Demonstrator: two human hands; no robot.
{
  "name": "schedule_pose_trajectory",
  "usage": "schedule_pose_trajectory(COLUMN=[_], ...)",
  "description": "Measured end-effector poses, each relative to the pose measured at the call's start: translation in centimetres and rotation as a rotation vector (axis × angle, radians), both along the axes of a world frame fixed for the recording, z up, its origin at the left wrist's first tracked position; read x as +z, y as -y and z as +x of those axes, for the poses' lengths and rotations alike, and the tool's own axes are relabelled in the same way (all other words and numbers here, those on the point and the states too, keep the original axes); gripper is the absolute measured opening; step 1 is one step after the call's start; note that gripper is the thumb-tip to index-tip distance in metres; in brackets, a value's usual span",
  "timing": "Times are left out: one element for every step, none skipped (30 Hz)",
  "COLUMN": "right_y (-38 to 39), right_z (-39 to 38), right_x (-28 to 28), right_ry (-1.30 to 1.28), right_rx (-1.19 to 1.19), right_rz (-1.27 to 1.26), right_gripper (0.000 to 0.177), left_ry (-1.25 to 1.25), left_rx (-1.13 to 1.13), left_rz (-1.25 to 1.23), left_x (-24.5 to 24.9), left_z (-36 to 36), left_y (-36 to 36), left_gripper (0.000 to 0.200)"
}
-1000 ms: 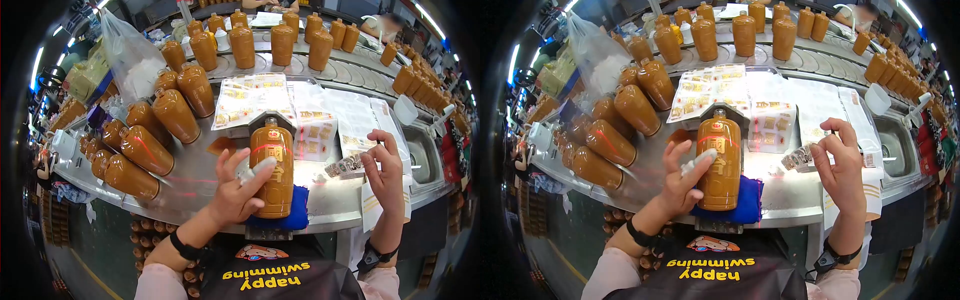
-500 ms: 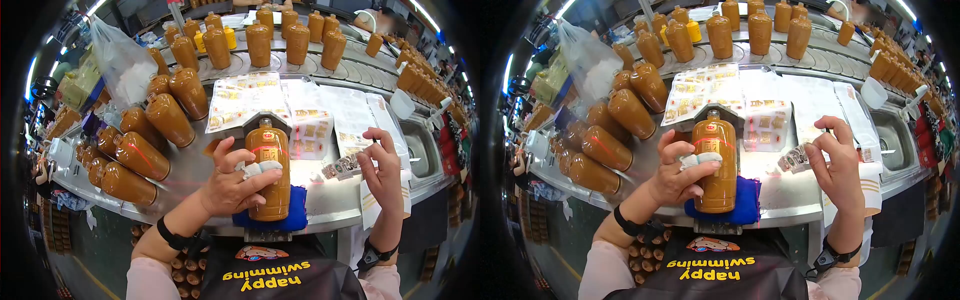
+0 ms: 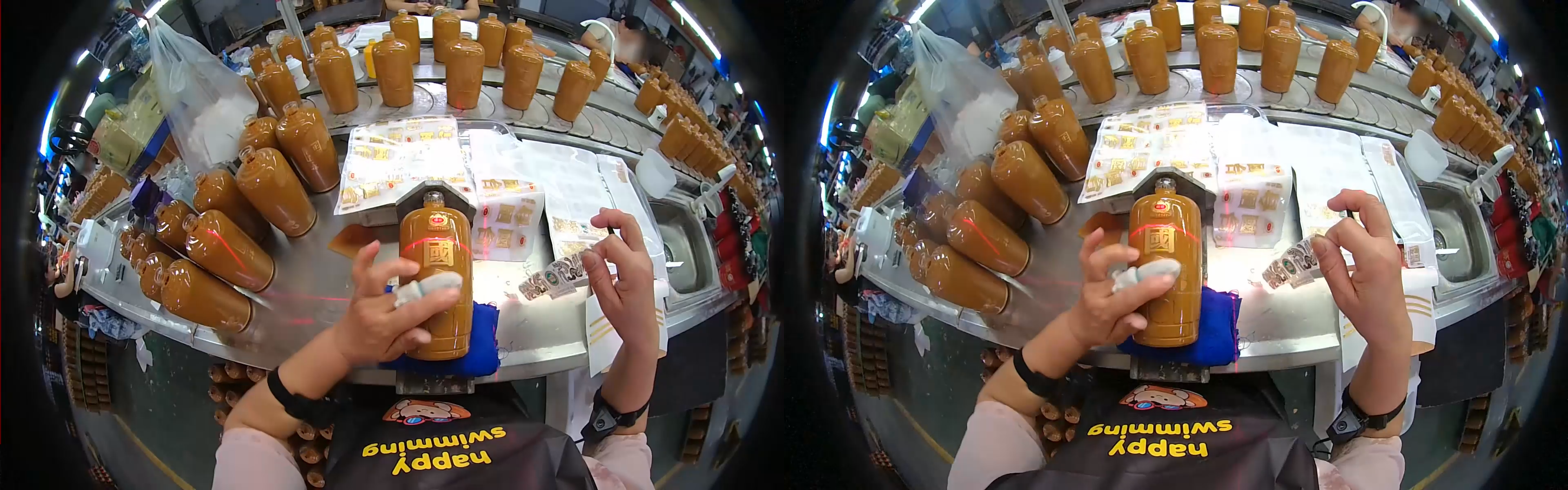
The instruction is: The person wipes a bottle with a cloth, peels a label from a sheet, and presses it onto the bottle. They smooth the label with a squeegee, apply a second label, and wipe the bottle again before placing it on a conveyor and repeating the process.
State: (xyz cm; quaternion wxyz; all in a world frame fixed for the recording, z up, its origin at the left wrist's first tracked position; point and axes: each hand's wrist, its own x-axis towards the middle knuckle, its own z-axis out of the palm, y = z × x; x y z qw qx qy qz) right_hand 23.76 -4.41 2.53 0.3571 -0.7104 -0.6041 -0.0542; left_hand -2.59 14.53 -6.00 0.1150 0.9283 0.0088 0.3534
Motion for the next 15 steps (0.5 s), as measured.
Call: schedule_pose_trajectory(right_y=[-0.1,-0.2,-0.4,-0.7,-1.1,-1.5,-2.0,-2.5,-3.1,-3.7,-4.2,-4.6,-4.8,-4.9,-5.0], right_z=[0.1,0.1,0.0,-0.3,-0.7,-1.2,-1.7,-2.3,-3.0,-3.7,-4.7,-5.7,-6.2,-6.7,-7.0], right_x=[0.0,0.1,0.4,0.8,1.4,2.2,3.2,4.3,5.3,6.3,7.4,8.5,9.0,9.5,9.8], right_ry=[0.025,0.049,0.048,0.048,0.046,0.077,0.107,0.138,0.14,0.143,0.113,0.081,0.074,0.067,0.084], right_rx=[0.018,0.036,0.062,0.089,0.116,0.162,0.208,0.252,0.311,0.371,0.417,0.462,0.49,0.517,0.524], right_rz=[0.004,0.007,0.006,0.004,0.001,0.002,0.002,0.0,0.028,0.055,0.072,0.088,0.109,0.131,0.158], right_gripper=[0.014,0.014,0.013,0.013,0.013,0.013,0.013,0.013,0.014,0.015,0.015,0.016,0.017,0.018,0.019], left_ry=[0.003,-0.009,-0.02,-0.031,-0.019,-0.03,-0.042,-0.054,-0.011,0.038,0.088,0.139,0.114,0.028,-0.064], left_rx=[0.024,0.028,0.031,0.035,0.034,0.022,0.01,-0.004,-0.103,-0.109,-0.115,-0.119,-0.246,-0.338,-0.416], left_rz=[-0.027,-0.024,-0.019,-0.015,-0.009,-0.065,-0.122,-0.18,-0.258,-0.421,-0.585,-0.749,-0.896,-1.006,-1.12], left_x=[-0.4,-0.6,-0.7,-0.7,-0.3,0.3,1.1,1.8,2.5,3.6,5.0,6.3,7.5,8.1,8.7], left_z=[-0.6,-1.2,-1.8,-2.1,-2.4,-2.7,-2.8,-2.9,-2.6,-1.7,-0.4,0.7,1.6,1.6,1.6], left_y=[0.5,1.2,1.8,2.2,2.5,2.7,2.6,2.3,1.3,0.9,1.0,1.1,0.9,0.7,0.5], left_gripper=[0.043,0.044,0.044,0.044,0.041,0.04,0.038,0.036,0.042,0.046,0.05,0.054,0.057,0.05,0.043])
